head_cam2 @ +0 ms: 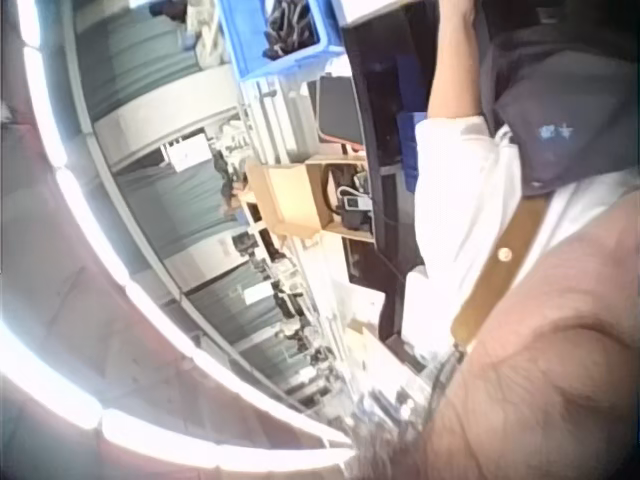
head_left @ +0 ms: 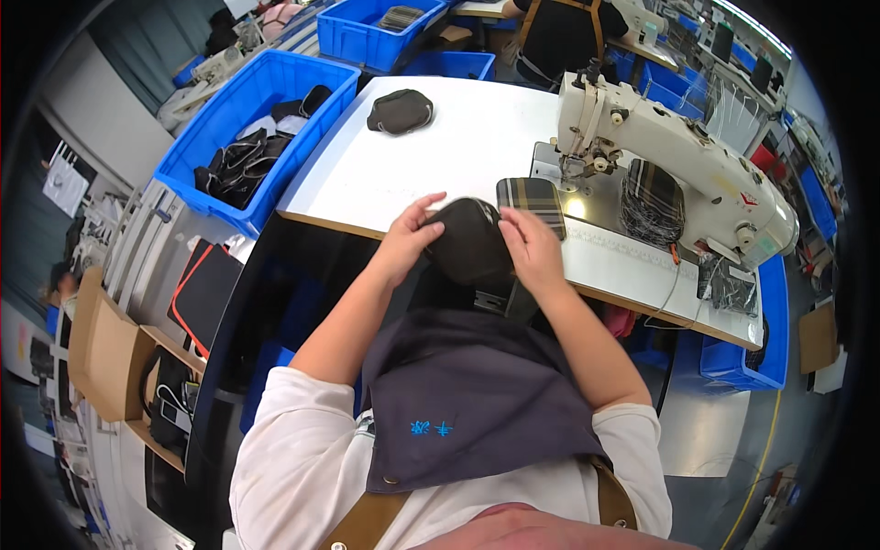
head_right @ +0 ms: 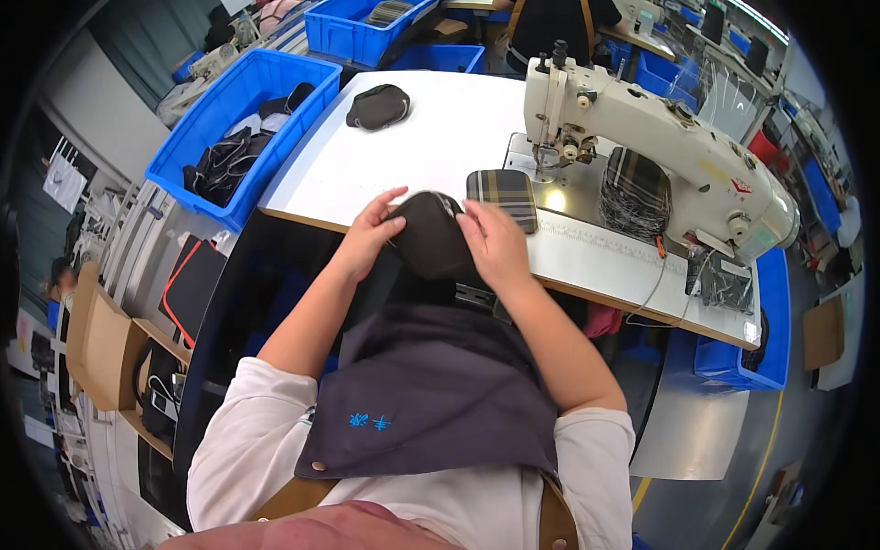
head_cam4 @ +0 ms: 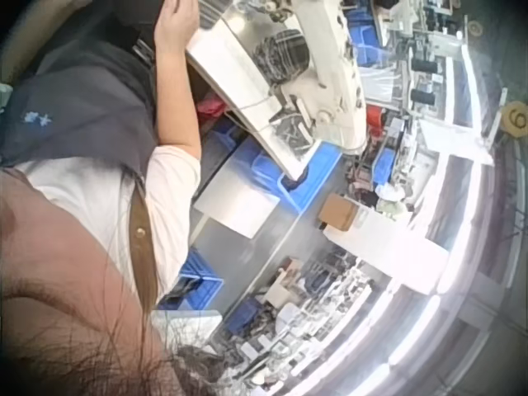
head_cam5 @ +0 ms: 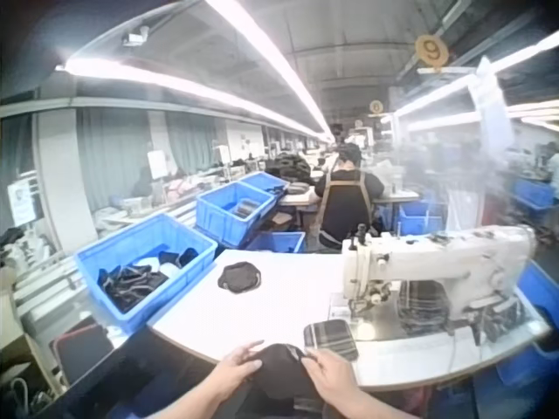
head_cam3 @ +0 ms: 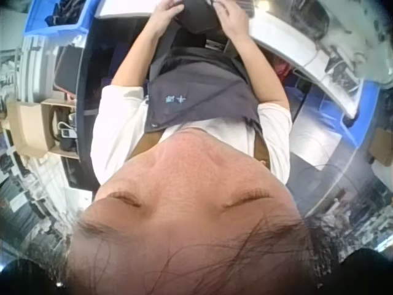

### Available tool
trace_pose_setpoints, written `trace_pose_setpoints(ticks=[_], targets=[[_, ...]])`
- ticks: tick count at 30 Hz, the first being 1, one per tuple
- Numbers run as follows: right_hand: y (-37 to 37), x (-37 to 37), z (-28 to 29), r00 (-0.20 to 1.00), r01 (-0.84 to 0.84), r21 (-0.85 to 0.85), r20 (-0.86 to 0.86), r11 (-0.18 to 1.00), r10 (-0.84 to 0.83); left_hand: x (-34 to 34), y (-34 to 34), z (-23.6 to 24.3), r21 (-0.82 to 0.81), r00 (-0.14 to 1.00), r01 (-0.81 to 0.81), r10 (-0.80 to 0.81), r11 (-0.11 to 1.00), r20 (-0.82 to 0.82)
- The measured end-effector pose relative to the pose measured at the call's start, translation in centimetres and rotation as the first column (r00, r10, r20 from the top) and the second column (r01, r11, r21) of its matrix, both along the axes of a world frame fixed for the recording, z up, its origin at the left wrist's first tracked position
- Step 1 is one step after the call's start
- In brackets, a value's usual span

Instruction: The person aligns a zipper on a dark fabric pouch and sews it using an industrial sewing machine. They guide the pouch under the needle, stitch along the zipper edge, and then remove the finished item from the machine.

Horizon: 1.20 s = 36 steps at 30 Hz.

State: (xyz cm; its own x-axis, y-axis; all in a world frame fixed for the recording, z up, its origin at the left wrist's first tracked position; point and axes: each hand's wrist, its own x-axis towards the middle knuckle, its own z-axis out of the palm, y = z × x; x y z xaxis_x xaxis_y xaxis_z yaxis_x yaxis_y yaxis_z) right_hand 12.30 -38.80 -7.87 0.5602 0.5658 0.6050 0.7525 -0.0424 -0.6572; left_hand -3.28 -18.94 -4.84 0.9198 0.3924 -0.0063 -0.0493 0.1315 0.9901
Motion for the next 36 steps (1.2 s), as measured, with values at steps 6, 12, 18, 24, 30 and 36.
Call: trace_pose_setpoints(ticks=[6,12,18,24,30,36], targets=[[-3.0,-6.9,-0.1,0.453,-0.196,0.198,-0.85,0.96,0.268,-4.6,-4.6,-0.3,0.022,0.978,0.207,-0.207,0.978,-0.014],[-5.9,-8.2,0.8,0.648,-0.475,-0.064,-0.701,0.878,0.3,-5.1,-6.1,-1.5,0.103,0.895,0.422,-0.395,0.901,-0.206],[-7.1,-10.1,1.6,0.316,-0.533,0.171,-0.868,0.828,0.382,-6.9,-6.8,1.2,-0.164,0.884,0.422,-0.445,0.891,-0.143],[-7.0,-10.1,1.9,0.722,-0.515,-0.123,-0.596,0.848,0.352,-6.1,-7.1,0.7,0.156,0.842,0.497,-0.431,0.854,-0.325],[-7.6,-9.5,1.4,0.703,-0.533,-0.108,-0.608,0.839,0.368,-5.5,-6.8,1.7,0.248,0.788,0.611,-0.545,0.752,-0.286],[-7.7,-8.1,2.3,0.602,-0.612,-0.063,-0.683,0.788,0.413,-5.6,-5.3,0.6,0.054,0.731,0.666,-0.637,0.744,-0.244]])
